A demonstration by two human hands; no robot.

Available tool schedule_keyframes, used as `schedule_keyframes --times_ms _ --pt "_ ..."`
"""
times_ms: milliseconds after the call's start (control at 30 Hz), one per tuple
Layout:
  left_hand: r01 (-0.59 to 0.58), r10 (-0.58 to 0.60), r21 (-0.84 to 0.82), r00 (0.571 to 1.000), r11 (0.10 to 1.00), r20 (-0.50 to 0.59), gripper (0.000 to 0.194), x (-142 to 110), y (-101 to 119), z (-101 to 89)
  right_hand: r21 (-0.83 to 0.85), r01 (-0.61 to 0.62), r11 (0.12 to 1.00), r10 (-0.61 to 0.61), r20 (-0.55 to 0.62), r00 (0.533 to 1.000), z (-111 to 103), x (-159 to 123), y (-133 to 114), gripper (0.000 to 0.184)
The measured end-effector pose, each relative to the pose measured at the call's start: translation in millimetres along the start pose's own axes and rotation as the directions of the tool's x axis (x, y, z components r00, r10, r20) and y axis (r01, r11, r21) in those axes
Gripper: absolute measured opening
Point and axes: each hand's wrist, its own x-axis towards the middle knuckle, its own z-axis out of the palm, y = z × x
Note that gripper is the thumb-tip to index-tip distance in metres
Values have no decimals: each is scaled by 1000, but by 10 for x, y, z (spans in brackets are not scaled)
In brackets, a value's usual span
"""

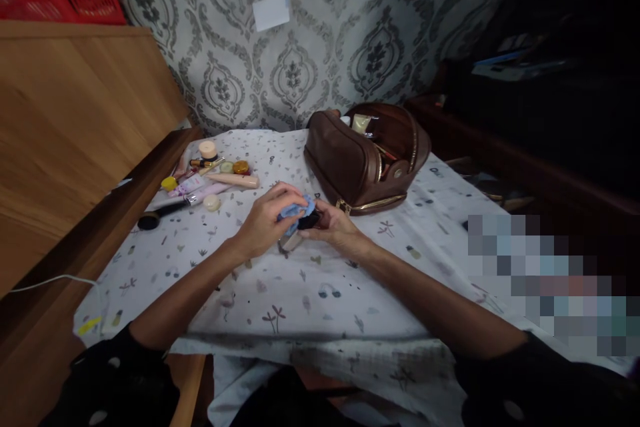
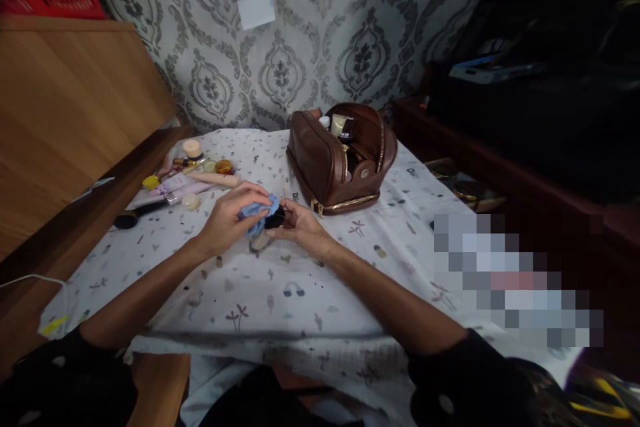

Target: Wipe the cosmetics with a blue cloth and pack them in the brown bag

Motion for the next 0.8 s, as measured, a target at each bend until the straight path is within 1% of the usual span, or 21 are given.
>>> schedule_keyframes --times_ms 67,133,200,233,300,400,467,567,633,700,800 --pt "-83 77 50 991 995 111 16 82 61 -49 -41 29 999 -28 11 1000 26 -14 -25 46" --pt "-150 120 108 963 983 243 22 154 108 -108 -77 46 996 -45 17 999 39 -20 -34 46" --pt "-168 105 159 933 973 343 24 220 138 -164 -104 52 993 -50 21 999 42 -17 -26 46" --pt "-157 81 176 923 972 376 25 250 146 -187 -111 56 992 -53 22 998 41 -14 -20 47" --pt "-106 21 188 913 976 407 27 300 146 -215 -119 60 991 -57 28 998 38 -6 -8 47" --pt "26 -81 148 923 989 377 27 328 107 -208 -124 53 991 -51 17 999 31 -4 -4 46" --pt "114 -139 97 939 989 314 23 296 56 -171 -124 44 991 -44 4 999 24 -10 -9 45" --pt "210 -211 29 953 977 217 23 163 -47 -87 -130 24 991 -25 -3 1000 9 -23 -14 43" --pt "272 -263 -21 947 962 182 24 37 -117 -30 -132 6 991 -7 -4 1000 1 -27 -9 43" --pt "335 -319 -77 933 939 164 23 -95 -179 12 -130 11 991 -14 -25 1000 -5 -25 0 46" --pt "417 -389 -143 902 898 186 23 -267 -256 36 -134 47 990 -54 -49 997 -16 -17 5 51"
